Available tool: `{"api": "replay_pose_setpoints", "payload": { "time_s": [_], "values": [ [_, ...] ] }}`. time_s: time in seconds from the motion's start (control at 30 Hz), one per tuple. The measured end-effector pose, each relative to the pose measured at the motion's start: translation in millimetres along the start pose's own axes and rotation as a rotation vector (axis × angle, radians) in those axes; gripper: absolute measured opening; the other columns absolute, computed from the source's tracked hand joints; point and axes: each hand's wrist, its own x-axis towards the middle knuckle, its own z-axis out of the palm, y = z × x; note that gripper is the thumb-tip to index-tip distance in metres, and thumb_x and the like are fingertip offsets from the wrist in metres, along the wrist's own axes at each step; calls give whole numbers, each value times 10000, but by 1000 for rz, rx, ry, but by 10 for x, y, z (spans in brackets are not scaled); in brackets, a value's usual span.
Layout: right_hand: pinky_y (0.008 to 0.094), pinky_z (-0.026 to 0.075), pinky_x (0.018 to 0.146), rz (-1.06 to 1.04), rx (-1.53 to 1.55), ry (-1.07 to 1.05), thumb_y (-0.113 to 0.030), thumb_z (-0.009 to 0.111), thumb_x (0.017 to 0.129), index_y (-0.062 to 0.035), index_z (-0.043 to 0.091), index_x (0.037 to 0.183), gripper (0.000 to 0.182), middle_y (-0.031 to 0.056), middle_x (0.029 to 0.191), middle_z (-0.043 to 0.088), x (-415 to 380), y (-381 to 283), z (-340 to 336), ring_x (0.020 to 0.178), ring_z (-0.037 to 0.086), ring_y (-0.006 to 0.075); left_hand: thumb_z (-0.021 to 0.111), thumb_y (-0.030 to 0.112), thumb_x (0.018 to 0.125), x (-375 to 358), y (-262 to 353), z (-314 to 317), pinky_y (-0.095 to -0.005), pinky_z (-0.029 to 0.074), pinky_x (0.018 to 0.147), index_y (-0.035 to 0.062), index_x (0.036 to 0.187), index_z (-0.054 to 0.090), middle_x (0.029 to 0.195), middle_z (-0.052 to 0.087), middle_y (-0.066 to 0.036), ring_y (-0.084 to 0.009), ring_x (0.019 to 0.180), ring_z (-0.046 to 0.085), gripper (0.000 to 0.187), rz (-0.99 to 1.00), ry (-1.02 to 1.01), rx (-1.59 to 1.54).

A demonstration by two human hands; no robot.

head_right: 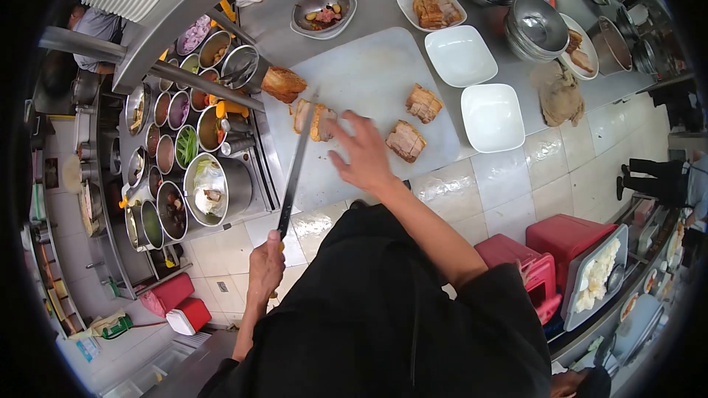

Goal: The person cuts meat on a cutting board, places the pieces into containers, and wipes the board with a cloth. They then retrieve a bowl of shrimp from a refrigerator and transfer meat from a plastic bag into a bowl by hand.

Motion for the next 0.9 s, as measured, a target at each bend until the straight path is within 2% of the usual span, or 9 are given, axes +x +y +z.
{"api": "replay_pose_setpoints", "payload": {
  "time_s": [0.03, 0.1, 0.2, 0.27, 0.5, 0.6, 0.67, 0.73, 0.9],
  "values": [
    [426, 440, 885, -69, -27, -95, -194, 754, 695, -102, 569, 1218, 563, 164, 1282, 445, 87, -71, 110, 1063, 473, 337, 401, 579, 962, -36, 30, -66, -301, 367, 513, 11, 641, 514, 553, 436, -23, -106, 547, 411, 661, -68, 21, -12],
    [427, 432, 899, -150, -51, -191, -205, 751, 704, -107, 561, 1220, 559, 170, 1297, 426, 136, -79, 207, 1089, 462, 340, 401, 578, 962, -57, -58, -122, -299, 359, 499, 16, 638, 513, 546, 434, -21, -106, 530, 408, 658, -87, 56, -31],
    [452, 403, 957, -115, -68, -244, -200, 774, 706, -95, 495, 1274, 642, 196, 1305, 394, 116, 84, 232, 1131, 427, 379, 406, 589, 956, -140, -119, -147, -284, 339, 462, 34, 625, 510, 529, 431, -8, -93, 490, 393, 654, -134, 106, -102],
    [478, 402, 948, 89, 47, -100, -250, 793, 695, -30, 426, 1276, 722, 224, 1284, 389, 37, 130, 187, 1131, 420, 404, 410, 594, 953, -205, -229, -102, -275, 335, 451, 43, 618, 509, 525, 436, -4, -84, 481, 393, 652, -156, 113, -179],
    [480, 397, 968, 380, -158, -110, -165, 781, 654, 2, 381, 1270, 754, 254, 1254, 401, 200, 97, 412, 1158, 407, 419, 408, 596, 951, -154, -278, 71, -314, 380, 499, -5, 636, 524, 537, 462, -46, -121, 519, 441, 689, -167, 54, -151],
    [464, 402, 974, 212, 51, -329, -121, 752, 632, -19, 387, 1282, 753, 231, 1238, 433, 56, 129, 285, 1153, 428, 394, 393, 592, 957, -91, -181, 133, -338, 405, 534, -25, 646, 533, 547, 471, -79, -144, 548, 457, 705, -63, 6, -75],
    [448, 408, 974, 194, 87, -313, -114, 750, 621, -26, 417, 1257, 724, 215, 1219, 459, -112, 31, 183, 1143, 444, 381, 373, 560, 968, 35, -167, 242, -451, 459, 660, -84, 708, 581, 629, 571, -254, -368, 645, 596, 725, 29, -5, 57],
    [431, 413, 974, 174, 129, -296, -108, 747, 610, -34, 447, 1233, 695, 198, 1199, 484, -199, 22, 180, 1134, 461, 369, 371, 544, 971, 156, -117, 370, -499, 456, 730, -92, 737, 603, 736, 598, -333, -486, 775, 605, 716, 80, -24, 80],
    [408, 437, 951, 254, 194, -244, -111, 754, 594, -22, 535, 1107, 564, 157, 1108, 550, -298, 110, 236, 1088, 500, 349, 369, 532, 974, 273, 301, 480, -532, 450, 757, -100, 740, 604, 793, 590, -373, -531, 826, 583, 713, 145, -27, 167]
  ]
}}
